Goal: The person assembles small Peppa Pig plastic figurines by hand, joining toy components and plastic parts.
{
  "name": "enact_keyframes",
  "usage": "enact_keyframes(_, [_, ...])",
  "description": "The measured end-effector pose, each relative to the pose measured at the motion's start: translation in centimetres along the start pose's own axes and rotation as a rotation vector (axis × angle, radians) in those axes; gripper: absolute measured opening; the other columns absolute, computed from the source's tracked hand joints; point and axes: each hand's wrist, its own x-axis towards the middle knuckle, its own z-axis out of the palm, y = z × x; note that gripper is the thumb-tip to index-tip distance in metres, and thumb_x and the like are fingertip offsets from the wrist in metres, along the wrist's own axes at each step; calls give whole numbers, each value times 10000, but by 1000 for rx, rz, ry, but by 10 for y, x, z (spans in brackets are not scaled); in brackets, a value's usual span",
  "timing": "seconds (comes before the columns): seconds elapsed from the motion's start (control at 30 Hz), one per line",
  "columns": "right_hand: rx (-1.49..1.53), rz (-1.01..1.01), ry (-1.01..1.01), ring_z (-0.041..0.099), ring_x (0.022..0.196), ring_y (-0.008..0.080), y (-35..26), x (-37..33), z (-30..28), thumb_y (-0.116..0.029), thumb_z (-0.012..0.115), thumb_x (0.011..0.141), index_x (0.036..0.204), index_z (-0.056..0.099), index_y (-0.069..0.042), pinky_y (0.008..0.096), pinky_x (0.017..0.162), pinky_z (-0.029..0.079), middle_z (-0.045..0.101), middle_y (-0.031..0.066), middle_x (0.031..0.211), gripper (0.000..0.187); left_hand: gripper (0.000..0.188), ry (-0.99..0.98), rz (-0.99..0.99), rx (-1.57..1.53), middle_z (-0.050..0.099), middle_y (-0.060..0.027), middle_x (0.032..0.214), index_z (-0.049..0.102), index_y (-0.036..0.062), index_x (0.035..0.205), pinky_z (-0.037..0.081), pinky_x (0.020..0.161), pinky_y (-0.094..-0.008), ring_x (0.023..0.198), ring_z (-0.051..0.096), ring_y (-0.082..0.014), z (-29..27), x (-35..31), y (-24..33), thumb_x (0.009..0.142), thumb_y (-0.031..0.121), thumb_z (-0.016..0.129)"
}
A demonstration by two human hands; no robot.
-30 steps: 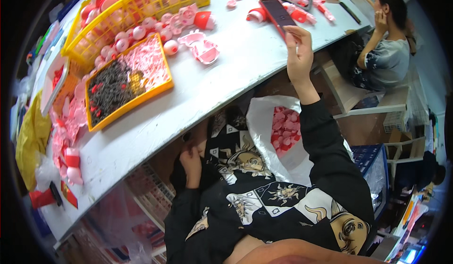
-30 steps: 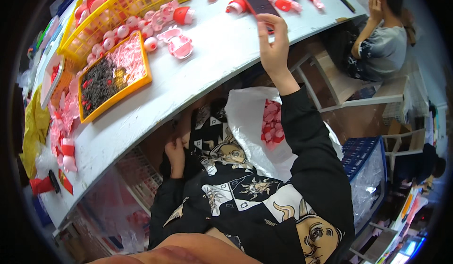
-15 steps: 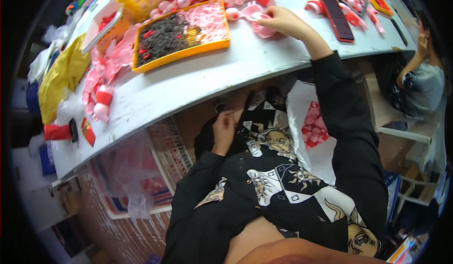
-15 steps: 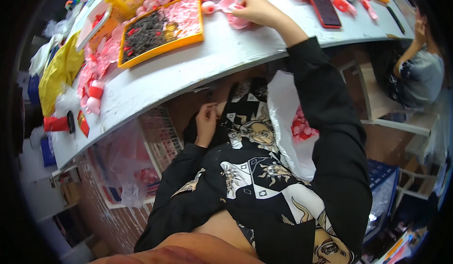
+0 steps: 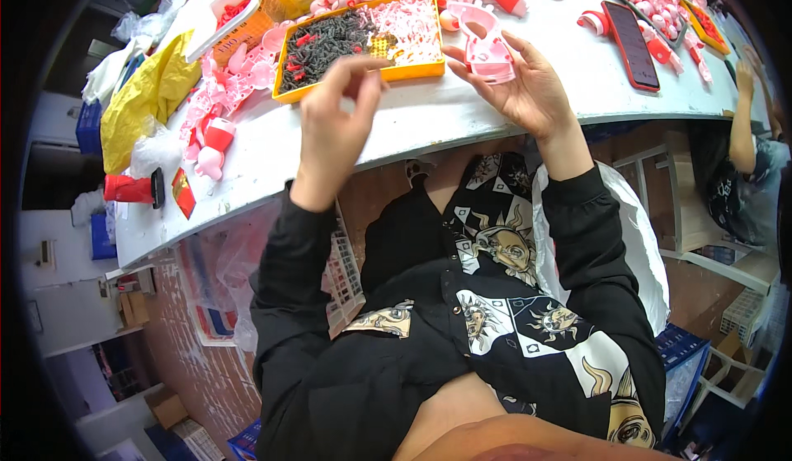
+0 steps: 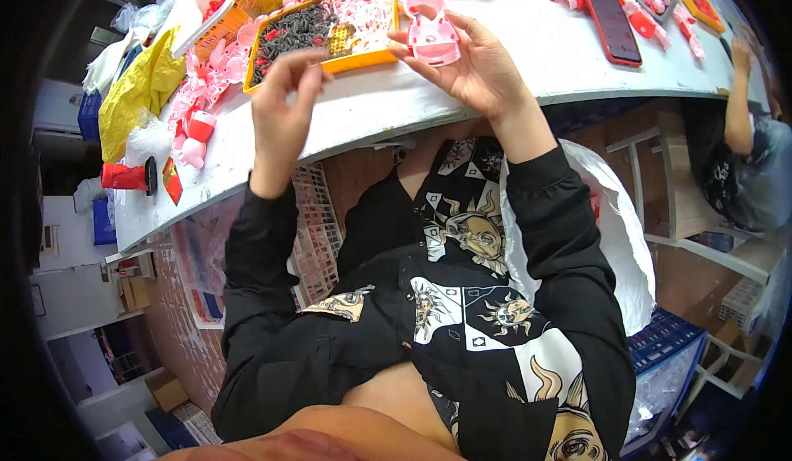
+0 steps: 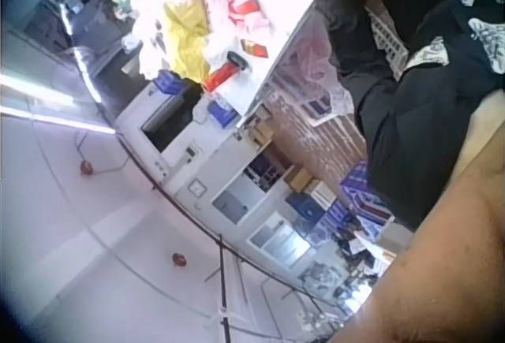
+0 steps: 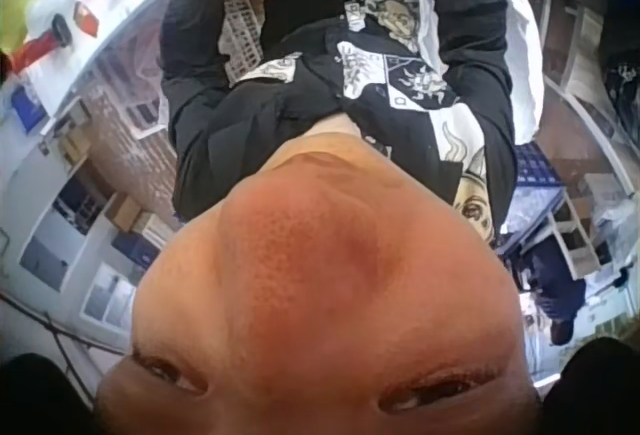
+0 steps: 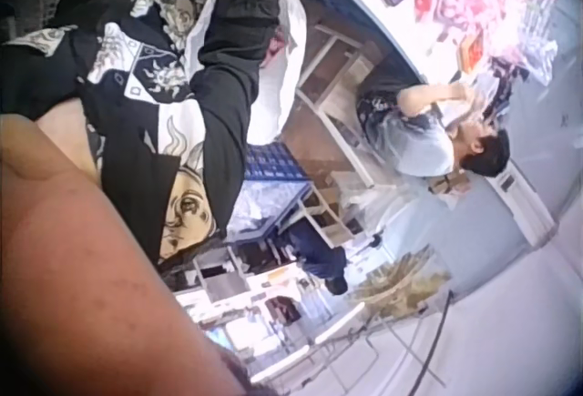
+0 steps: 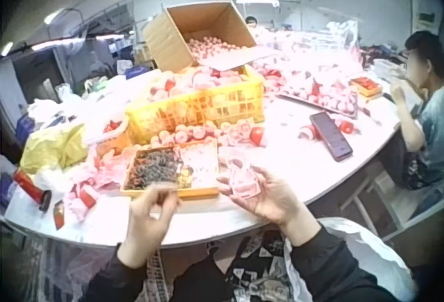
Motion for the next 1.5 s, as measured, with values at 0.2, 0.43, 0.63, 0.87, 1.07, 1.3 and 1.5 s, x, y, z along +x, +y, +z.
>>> enact_keyframes(0.2, [4, -224, 94, 489, 1234, 351, 18, -2, 7, -264, 345, 1028, 1387, 312, 37, 402, 1039, 444, 446, 286, 1340, 470, 167, -39, 168, 406, 681, -97, 871, 677, 22, 993, 508, 722, -276, 751, 639, -157, 7, 58, -38, 873, 129, 632])
enact_keyframes(0.43, [9, -291, 166, 514, 1215, 315, 44, -29, 22, -263, 339, 1040, 1348, 343, 72, 404, 1055, 430, 494, 268, 1299, 455, 186, -42, 100, 512, 693, -123, 850, 693, 19, 936, 520, 735, -324, 763, 670, -214, -3, 90, -67, 852, 180, 654])
enact_keyframes(0.63, [54, -236, 163, 552, 1168, 301, 60, -44, 38, -310, 344, 1035, 1346, 345, 74, 376, 1010, 475, 490, 280, 1302, 494, 311, 4, 347, 718, 665, -164, 978, 643, 67, 1127, 486, 857, -375, 966, 631, -299, 2, 142, -96, 875, 247, 619])
enact_keyframes(0.87, [48, -318, 294, 580, 1125, 291, 63, -55, 38, -355, 330, 1035, 1345, 367, 43, 382, 936, 524, 505, 271, 1282, 506, 266, 11, 436, 726, 650, -167, 958, 682, 77, 1034, 451, 900, -428, 965, 594, -355, 17, 157, -94, 841, 252, 625])
enact_keyframes(1.07, [29, -386, 350, 523, 1202, 317, 56, -67, 46, -223, 324, 1034, 1341, 352, 98, 431, 1062, 421, 478, 261, 1316, 444, 256, -316, 63, 580, 701, -106, 856, 704, 46, 988, 517, 740, -308, 783, 674, -197, -17, 151, -57, 872, 266, 646])
enact_keyframes(1.3, [-18, -322, 279, 532, 1194, 311, 67, -61, 51, -259, 315, 1041, 1362, 350, 80, 412, 1044, 436, 483, 255, 1317, 468, 175, -516, 41, 483, 694, -87, 812, 701, 11, 920, 513, 723, -279, 736, 654, -156, -39, 119, -50, 832, 161, 681])
enact_keyframes(1.5, [-62, -304, 277, 539, 1186, 307, 70, -63, 55, -266, 316, 1041, 1367, 353, 71, 413, 1032, 441, 486, 252, 1318, 470, 147, -592, 235, 704, 648, -138, 891, 688, 15, 936, 509, 770, -348, 852, 642, -260, -31, 107, -55, 811, 80, 646])
